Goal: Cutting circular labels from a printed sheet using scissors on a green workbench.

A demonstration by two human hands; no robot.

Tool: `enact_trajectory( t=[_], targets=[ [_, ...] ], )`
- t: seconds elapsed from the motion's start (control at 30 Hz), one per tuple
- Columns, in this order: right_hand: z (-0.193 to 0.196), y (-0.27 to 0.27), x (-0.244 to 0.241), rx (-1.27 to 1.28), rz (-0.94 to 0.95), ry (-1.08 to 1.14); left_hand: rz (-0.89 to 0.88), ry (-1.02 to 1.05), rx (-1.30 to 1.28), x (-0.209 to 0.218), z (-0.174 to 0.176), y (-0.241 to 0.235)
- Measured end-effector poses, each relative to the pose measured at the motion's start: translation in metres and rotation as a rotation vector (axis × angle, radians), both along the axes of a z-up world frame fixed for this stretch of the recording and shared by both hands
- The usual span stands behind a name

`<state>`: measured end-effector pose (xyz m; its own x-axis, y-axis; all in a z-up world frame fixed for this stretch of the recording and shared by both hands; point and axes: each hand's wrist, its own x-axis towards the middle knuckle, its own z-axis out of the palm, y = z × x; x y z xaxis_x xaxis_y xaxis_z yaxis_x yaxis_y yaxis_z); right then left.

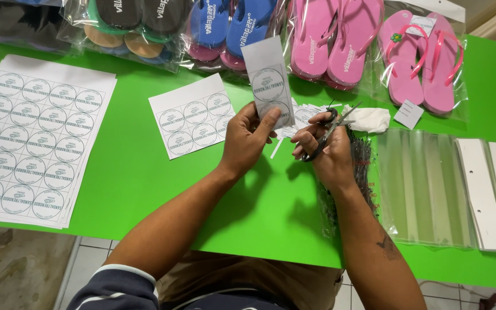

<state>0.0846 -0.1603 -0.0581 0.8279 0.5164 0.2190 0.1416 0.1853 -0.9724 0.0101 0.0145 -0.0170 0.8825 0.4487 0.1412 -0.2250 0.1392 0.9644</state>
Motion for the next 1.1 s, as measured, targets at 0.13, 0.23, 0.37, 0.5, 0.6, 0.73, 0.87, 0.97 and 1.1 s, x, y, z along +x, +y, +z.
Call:
enact_trajectory(
  t=[0.13,0.23,0.37,0.5,0.6,0.73,0.87,0.97,1.1],
  targets=[
    [0.009,-0.002,-0.007,-0.043,0.177,0.071,0.039,-0.032,0.012,0.002,0.000,0.007],
    [0.019,-0.002,-0.014,-0.260,0.183,0.099,0.053,-0.060,0.001,0.005,-0.006,0.010],
    [0.033,-0.002,-0.018,-0.500,0.175,0.069,0.054,-0.091,-0.073,0.006,-0.001,0.010],
    [0.034,-0.005,-0.018,-0.600,0.307,0.064,0.037,-0.108,-0.215,0.007,0.002,0.015],
    [0.045,0.000,-0.023,-0.659,0.364,0.034,0.035,-0.077,-0.240,0.013,-0.005,0.017],
    [0.039,0.000,-0.021,-0.634,0.371,-0.053,0.015,-0.048,-0.279,0.016,-0.014,0.017],
    [0.037,0.001,-0.021,-0.659,0.368,-0.064,-0.030,-0.024,-0.390,0.013,-0.011,0.014],
    [0.036,0.001,-0.019,-0.663,0.376,-0.067,-0.060,0.000,-0.429,0.012,-0.007,0.012],
    [0.038,0.001,-0.020,-0.663,0.375,-0.068,-0.100,0.024,-0.455,0.014,-0.016,0.010]
  ],
)
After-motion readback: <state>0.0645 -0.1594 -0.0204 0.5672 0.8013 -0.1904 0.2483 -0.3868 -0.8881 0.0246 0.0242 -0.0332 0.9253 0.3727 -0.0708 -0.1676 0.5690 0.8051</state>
